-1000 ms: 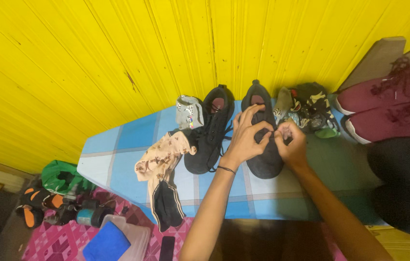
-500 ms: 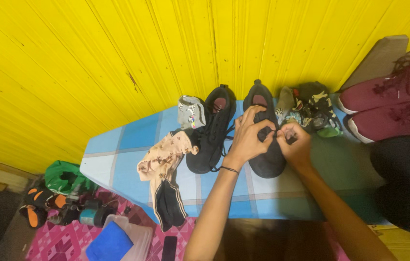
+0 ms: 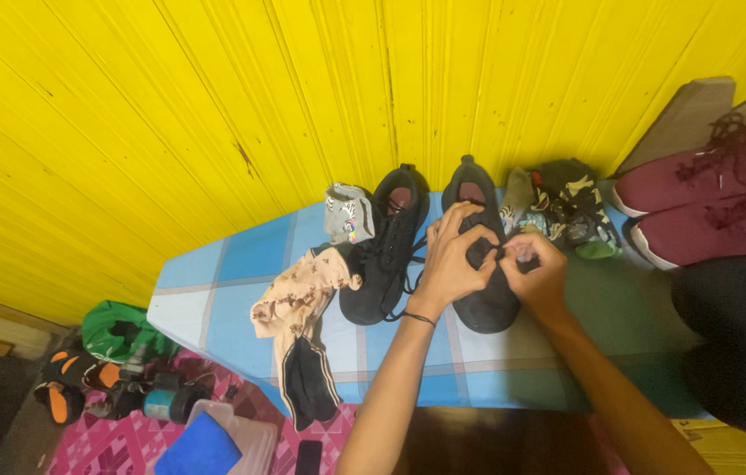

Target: The person removes the black shoelaces from a pair of black sneakers one at a time, pulling each lace fully out of the eyelets and setting it on the board. They then thread a lace back through the eyelets of a sneaker, working it across the shoe, and continue handling the second shoe as the clip ends.

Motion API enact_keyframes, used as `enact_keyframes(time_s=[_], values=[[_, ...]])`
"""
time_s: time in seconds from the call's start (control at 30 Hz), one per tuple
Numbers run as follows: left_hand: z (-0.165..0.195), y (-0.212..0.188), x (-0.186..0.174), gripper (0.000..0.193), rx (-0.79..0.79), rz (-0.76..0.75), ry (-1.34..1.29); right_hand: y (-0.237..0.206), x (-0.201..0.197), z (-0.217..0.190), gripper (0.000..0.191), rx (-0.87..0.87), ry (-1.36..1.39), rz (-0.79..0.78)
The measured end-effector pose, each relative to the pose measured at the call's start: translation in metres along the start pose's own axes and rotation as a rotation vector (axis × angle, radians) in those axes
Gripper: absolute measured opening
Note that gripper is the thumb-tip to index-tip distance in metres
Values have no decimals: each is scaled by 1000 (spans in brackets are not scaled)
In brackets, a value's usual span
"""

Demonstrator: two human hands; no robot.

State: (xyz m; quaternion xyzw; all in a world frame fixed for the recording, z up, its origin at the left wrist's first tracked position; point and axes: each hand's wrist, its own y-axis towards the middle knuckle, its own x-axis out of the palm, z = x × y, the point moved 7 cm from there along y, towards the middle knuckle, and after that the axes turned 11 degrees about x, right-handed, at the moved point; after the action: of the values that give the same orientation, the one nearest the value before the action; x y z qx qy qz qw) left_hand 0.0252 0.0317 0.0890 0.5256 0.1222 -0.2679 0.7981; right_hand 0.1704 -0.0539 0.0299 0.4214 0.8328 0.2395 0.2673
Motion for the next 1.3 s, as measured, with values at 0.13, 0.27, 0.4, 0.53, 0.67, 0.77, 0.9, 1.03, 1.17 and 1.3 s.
enact_keyframes(time_s=[0.13,0.27,0.4,0.53,0.67,0.77,0.9,1.03,1.17,1.3], values=[[0,-1,2,19,13,-34,30,-1,0,7,9,86,2,-11],[-1,-3,4,17,32,-38,35,-3,5,12,7,119,11,-84],[-2,-4,3,13,5,-20,26,-3,6,22,9,118,24,-53],[-4,-2,2,20,12,-47,1,-4,1,35,9,178,127,2],[-5,-3,4,16,5,-23,4,-2,1,26,8,170,108,-45],[-5,-5,6,14,-8,1,8,0,1,2,16,69,116,-83],[-6,-5,5,13,2,20,13,0,2,-17,14,-38,28,-61],[-6,-6,5,14,-8,19,16,-1,2,-4,13,59,-6,3],[-7,-5,5,14,-6,22,26,1,0,5,12,115,23,23],[-6,-6,4,14,10,36,25,2,2,-10,14,-22,16,-76]])
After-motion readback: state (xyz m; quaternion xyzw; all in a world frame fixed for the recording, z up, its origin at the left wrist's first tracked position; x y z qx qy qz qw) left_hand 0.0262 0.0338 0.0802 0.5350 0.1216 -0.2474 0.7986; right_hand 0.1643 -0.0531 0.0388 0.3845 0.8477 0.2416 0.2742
